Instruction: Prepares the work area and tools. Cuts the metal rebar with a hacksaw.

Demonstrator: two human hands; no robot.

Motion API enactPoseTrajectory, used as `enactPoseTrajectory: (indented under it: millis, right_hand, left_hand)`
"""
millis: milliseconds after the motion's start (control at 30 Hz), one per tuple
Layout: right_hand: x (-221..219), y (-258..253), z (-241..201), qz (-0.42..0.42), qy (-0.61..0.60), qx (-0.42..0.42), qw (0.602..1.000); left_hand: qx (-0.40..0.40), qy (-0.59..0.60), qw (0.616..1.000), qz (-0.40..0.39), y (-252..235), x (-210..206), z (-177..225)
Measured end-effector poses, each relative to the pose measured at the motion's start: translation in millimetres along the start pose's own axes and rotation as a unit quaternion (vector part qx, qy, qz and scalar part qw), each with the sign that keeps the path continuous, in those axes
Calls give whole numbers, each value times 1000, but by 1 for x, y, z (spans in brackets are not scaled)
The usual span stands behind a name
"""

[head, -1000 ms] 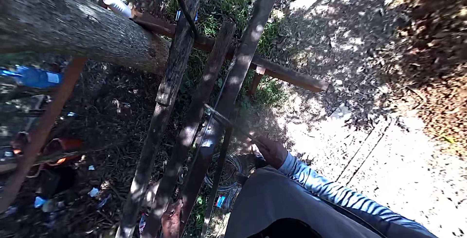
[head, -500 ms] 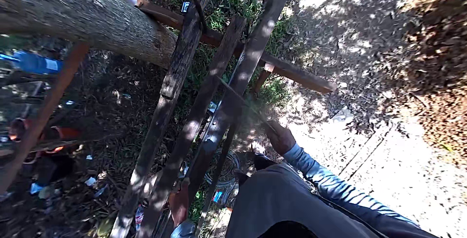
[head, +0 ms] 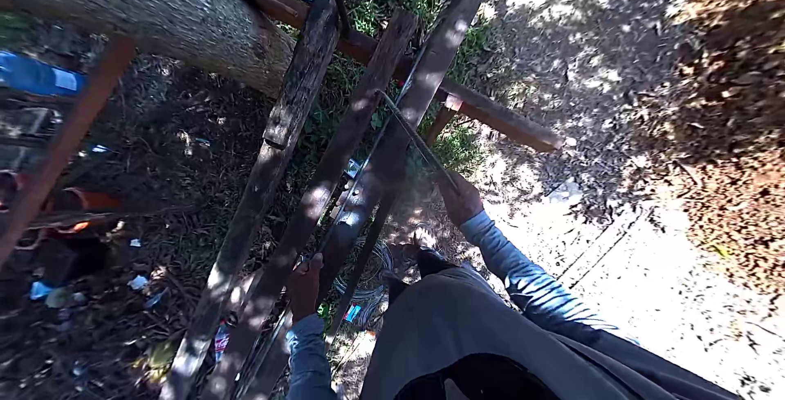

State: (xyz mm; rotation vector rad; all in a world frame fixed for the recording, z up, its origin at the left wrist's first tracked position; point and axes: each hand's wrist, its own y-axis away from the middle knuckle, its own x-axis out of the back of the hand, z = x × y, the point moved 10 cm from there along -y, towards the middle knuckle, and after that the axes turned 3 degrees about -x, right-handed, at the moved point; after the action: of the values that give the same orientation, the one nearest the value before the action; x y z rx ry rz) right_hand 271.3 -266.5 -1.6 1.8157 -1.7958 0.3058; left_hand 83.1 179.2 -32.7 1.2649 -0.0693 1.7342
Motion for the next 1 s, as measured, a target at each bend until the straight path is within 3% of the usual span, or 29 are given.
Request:
enactPoseTrajectory:
  millis: [133, 267, 433, 533, 633, 833, 1000]
  right_hand:
    - [-6, 6, 10, -51, 12, -7, 999]
    - [1, 4, 13, -22, -21, 7, 1000]
    - [8, 23, -40, -22, -10, 102, 994]
    - [-8, 50, -64, -104, -87, 166, 977]
    - [-40, 79, -71, -188, -163, 177, 952]
    - [-87, 122, -67, -197, -82, 221, 952]
    - [-102, 142, -55, -180, -11, 220, 959]
  left_hand:
    - [19, -4, 1000, -15, 7, 1, -4]
    - [35, 39, 998, 41, 14, 5, -18]
    - [-2, 9, 994, 111, 22, 2, -26]
    - [-17, -17, 990, 139, 36, 6, -21]
    - [-35, -42, 987, 154, 43, 7, -19]
    - [-78, -58, 971, 218, 44, -1, -21]
    - [-81, -58, 948, 301, 36, -6, -29]
